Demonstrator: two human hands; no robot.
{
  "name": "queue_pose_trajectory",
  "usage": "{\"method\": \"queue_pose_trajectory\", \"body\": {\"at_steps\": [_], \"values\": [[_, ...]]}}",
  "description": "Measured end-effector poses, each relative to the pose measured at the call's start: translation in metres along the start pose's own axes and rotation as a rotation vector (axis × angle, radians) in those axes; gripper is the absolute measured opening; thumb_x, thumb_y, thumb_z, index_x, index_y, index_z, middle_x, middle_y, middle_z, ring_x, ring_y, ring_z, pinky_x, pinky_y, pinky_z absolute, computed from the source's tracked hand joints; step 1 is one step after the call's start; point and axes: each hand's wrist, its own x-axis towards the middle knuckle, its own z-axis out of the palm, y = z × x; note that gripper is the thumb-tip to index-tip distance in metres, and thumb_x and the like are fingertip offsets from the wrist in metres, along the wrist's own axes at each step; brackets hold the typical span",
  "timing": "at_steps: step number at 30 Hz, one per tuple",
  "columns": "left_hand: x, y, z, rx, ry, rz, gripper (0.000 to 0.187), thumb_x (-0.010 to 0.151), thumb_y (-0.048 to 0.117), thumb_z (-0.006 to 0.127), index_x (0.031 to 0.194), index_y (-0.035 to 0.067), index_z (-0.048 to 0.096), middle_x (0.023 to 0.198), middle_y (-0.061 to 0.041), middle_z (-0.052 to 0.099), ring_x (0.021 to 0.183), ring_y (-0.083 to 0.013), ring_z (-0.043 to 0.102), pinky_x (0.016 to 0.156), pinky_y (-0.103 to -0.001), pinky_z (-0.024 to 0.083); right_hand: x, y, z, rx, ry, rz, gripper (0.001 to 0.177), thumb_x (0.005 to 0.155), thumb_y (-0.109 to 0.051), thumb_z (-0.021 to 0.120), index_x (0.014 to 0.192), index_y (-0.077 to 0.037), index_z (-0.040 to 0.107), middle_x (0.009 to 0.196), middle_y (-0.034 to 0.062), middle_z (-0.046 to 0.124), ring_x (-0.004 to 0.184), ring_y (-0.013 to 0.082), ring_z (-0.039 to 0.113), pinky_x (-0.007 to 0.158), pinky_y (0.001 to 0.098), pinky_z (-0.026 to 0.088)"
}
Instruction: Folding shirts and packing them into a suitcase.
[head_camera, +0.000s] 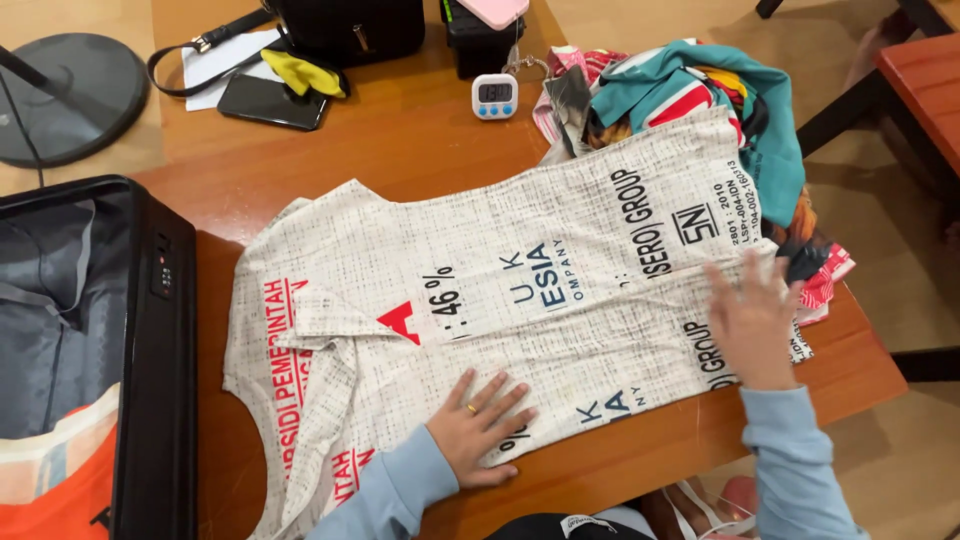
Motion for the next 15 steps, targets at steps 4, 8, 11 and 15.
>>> {"method": "queue_pose_trajectory", "body": {"at_steps": [4, 8, 11, 15], "values": [[0.008, 0.008, 0.008, -0.031, 0.014, 0.041, 0.070, 0.093, 0.051, 0.062, 0.157, 0.025, 0.047, 0.169, -0.010, 0.033, 0.156, -0.0398, 0.025, 0.120, -0.069, 0.012, 0.013, 0.039, -0.014, -0.038, 0.213, -0.035, 0.036, 0.109, -0.028, 0.059, 0.145, -0.024, 0.058, 0.163, 0.0220, 0.040, 0.155, 0.0490, 0.031, 0.126, 0.0655, 0.022], [0.018, 0.010, -0.006, -0.229, -0.241, 0.050, 0.059, 0.091, 0.042, 0.065, 0.144, 0.019, 0.055, 0.163, -0.009, 0.042, 0.152, -0.0403, 0.030, 0.116, -0.070, 0.019, 0.021, 0.064, -0.014, 0.000, 0.205, -0.056, 0.017, 0.110, -0.022, 0.065, 0.125, -0.013, 0.062, 0.147, 0.0165, 0.050, 0.142, 0.0404, 0.043, 0.122, 0.0554, 0.035], [0.033, 0.003, -0.002, -0.220, -0.338, -0.003, 0.042, 0.103, 0.045, 0.058, 0.139, 0.023, 0.060, 0.153, -0.007, 0.052, 0.155, -0.0326, 0.040, 0.128, -0.060, 0.029, 0.027, 0.014, -0.039, -0.307, 0.308, -0.058, 0.035, 0.099, -0.020, 0.070, 0.131, -0.006, 0.072, 0.151, 0.0261, 0.054, 0.139, 0.0408, 0.048, 0.112, 0.0553, 0.038], [0.058, -0.007, 0.020, -0.045, -0.037, 0.100, 0.049, 0.106, 0.047, 0.060, 0.149, 0.024, 0.056, 0.162, -0.007, 0.045, 0.158, -0.0316, 0.037, 0.128, -0.057, 0.028, -0.022, -0.039, 0.033, 0.344, 0.161, -0.547, 0.035, 0.085, -0.017, 0.067, 0.120, -0.018, 0.062, 0.157, 0.0184, 0.046, 0.149, 0.0388, 0.042, 0.126, 0.0562, 0.031]]}}
